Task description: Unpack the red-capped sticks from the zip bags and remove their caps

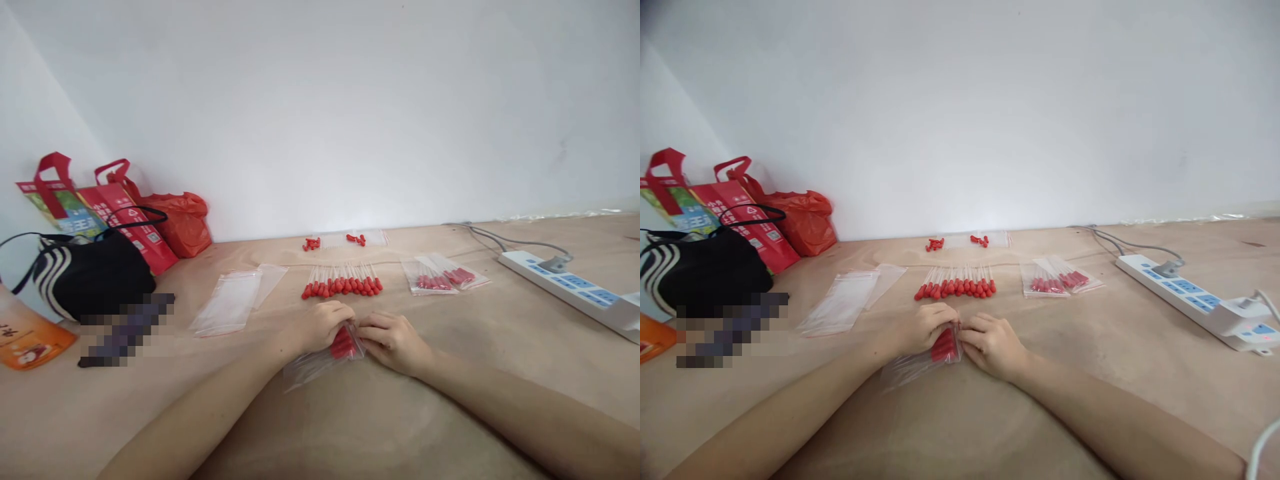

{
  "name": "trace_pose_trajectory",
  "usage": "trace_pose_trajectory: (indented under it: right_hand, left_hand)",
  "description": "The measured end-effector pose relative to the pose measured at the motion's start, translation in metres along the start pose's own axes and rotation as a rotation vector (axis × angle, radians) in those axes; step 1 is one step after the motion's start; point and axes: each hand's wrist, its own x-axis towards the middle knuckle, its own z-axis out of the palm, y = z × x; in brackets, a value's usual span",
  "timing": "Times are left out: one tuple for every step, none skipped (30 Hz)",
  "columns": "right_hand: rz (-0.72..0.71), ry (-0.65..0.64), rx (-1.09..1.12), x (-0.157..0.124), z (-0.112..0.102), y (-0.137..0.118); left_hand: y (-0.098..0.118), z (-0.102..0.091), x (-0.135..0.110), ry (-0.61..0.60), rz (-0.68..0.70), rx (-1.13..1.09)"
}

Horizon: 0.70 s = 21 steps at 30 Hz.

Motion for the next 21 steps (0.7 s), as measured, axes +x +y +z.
trace_pose_trajectory:
  right_hand:
    - [-0.076,0.019,-0.102,0.0,0.0,0.002]
    - [-0.136,0.031,-0.186,0.0,0.0,0.003]
    - [-0.182,0.042,-0.253,0.001,0.0,0.005]
    - [-0.217,0.052,-0.303,0.002,0.0,0.005]
    - [-0.245,0.063,-0.342,0.002,0.0,0.006]
    - [-0.27,0.074,-0.369,0.003,0.0,0.006]
    - [-0.293,0.084,-0.389,0.003,0.0,0.006]
    - [-0.315,0.089,-0.405,0.003,0.0,0.006]
    - [-0.332,0.091,-0.419,0.004,0.001,0.005]
    - [-0.348,0.09,-0.432,0.004,0.001,0.005]
    - [-0.362,0.089,-0.442,0.004,0.001,0.005]
    - [-0.375,0.085,-0.449,0.005,0.001,0.005]
    - [-0.389,0.079,-0.451,0.005,0.001,0.005]
    - [-0.406,0.071,-0.449,0.006,0.001,0.006]
    - [-0.424,0.06,-0.445,0.006,0.001,0.006]
    - [-0.439,0.046,-0.442,0.007,0.0,0.006]
    - [-0.449,0.03,-0.441,0.007,0.0,0.006]
    - [-0.456,0.013,-0.442,0.008,-0.001,0.007]
    - [-0.464,-0.004,-0.444,0.008,-0.001,0.008]
    - [-0.472,-0.02,-0.445,0.009,-0.002,0.008]
    - [-0.48,-0.036,-0.445,0.009,-0.003,0.009]
  left_hand:
    - [0.0,-0.001,0.0,-0.005,0.012,0.012]
    - [0.001,-0.002,0.0,-0.014,0.031,0.03]
    - [0.001,-0.003,0.0,-0.025,0.057,0.055]
    - [0.002,-0.004,0.001,-0.036,0.091,0.088]
    - [0.002,-0.005,0.001,-0.045,0.131,0.128]
    - [0.002,-0.006,0.001,-0.053,0.172,0.175]
    - [0.002,-0.007,0.001,-0.058,0.21,0.226]
    - [0.002,-0.007,0.001,-0.06,0.244,0.28]
    - [0.002,-0.007,0.002,-0.06,0.269,0.334]
    - [0.002,-0.007,0.002,-0.063,0.29,0.382]
    - [0.002,-0.007,0.002,-0.069,0.312,0.422]
    - [0.002,-0.007,0.002,-0.08,0.336,0.454]
    - [0.002,-0.008,0.003,-0.091,0.36,0.478]
    - [0.003,-0.008,0.003,-0.103,0.382,0.494]
    - [0.004,-0.009,0.003,-0.116,0.4,0.503]
    - [0.004,-0.009,0.003,-0.127,0.411,0.509]
    - [0.005,-0.009,0.003,-0.136,0.414,0.514]
    - [0.006,-0.01,0.003,-0.143,0.414,0.515]
    - [0.006,-0.011,0.003,-0.149,0.414,0.513]
    - [0.006,-0.013,0.002,-0.151,0.411,0.506]
    - [0.006,-0.014,0.002,-0.149,0.404,0.494]
